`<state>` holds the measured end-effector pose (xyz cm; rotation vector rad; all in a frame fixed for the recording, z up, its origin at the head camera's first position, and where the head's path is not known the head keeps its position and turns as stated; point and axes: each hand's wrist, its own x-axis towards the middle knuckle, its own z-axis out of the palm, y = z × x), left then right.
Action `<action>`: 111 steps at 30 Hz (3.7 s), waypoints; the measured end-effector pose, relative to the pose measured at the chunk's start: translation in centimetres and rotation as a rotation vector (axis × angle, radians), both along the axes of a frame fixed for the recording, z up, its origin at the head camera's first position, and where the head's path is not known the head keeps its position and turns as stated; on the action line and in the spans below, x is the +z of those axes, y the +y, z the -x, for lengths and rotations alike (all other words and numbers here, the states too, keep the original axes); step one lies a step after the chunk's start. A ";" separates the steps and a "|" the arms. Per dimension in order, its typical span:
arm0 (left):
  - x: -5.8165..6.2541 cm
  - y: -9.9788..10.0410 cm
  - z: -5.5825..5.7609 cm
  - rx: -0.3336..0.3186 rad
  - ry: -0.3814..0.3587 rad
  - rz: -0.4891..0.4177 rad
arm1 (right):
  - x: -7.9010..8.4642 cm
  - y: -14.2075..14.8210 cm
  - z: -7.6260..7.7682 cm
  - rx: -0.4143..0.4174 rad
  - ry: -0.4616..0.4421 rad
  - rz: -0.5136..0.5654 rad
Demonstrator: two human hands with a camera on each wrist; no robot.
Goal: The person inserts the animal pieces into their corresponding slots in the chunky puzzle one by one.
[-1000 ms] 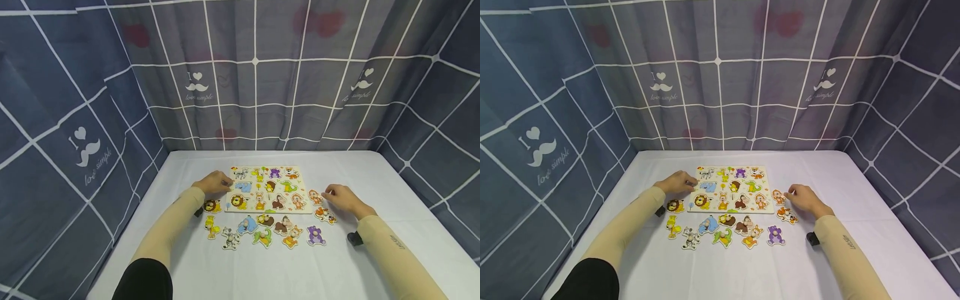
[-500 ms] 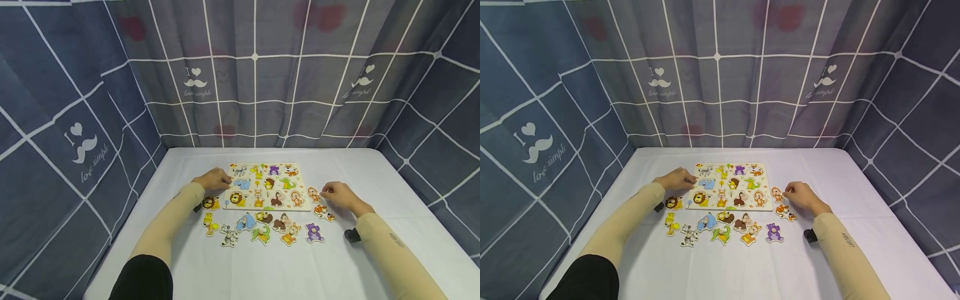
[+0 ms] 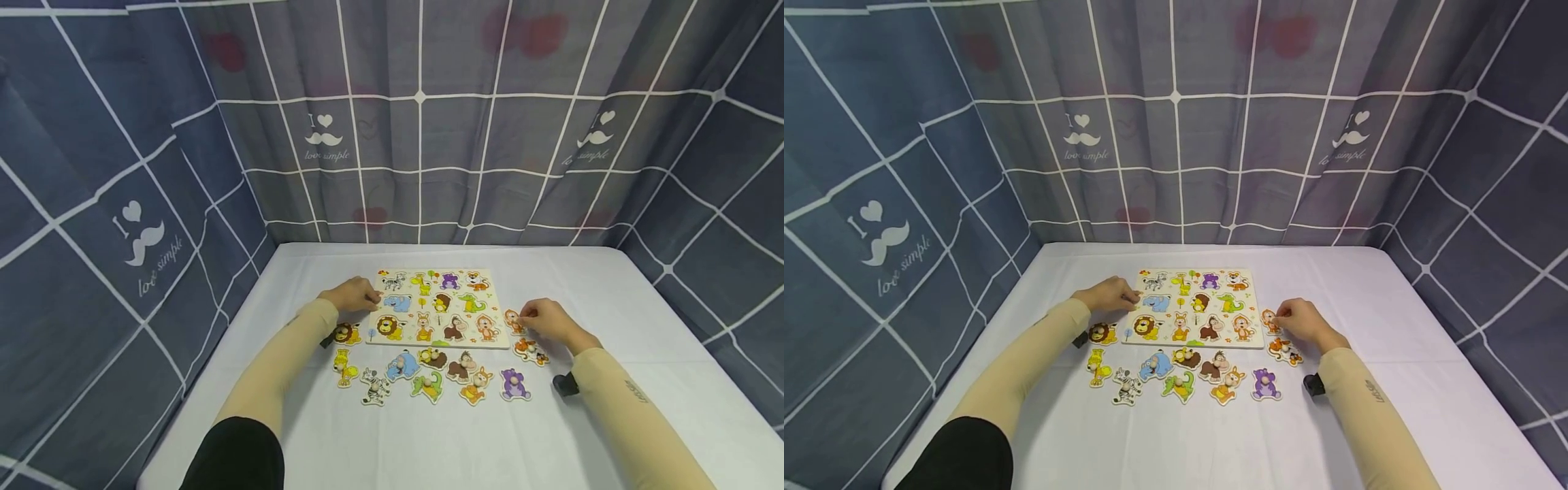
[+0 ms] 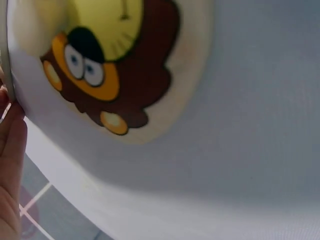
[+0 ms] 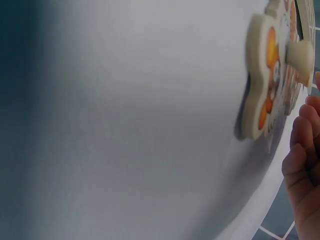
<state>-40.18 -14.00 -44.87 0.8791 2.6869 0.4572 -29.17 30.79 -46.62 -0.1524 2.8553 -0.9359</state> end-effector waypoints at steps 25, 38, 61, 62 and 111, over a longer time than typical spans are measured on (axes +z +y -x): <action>0.3 0.3 0.0 0.037 0.002 0.037 | -0.2 -0.8 0.9 0.013 0.009 -0.012; 0.9 0.4 -0.6 0.045 -0.030 0.057 | -0.2 -0.9 0.8 0.012 -0.016 -0.007; 0.5 0.6 -1.0 0.085 -0.016 0.079 | 0.5 -0.6 0.3 -0.008 0.015 -0.017; 0.5 0.6 -1.0 0.088 -0.016 0.083 | 0.7 -0.7 0.2 -0.003 0.020 -0.016; 0.1 0.5 -0.7 0.074 0.002 0.060 | 0.4 -6.1 1.0 0.092 0.024 0.065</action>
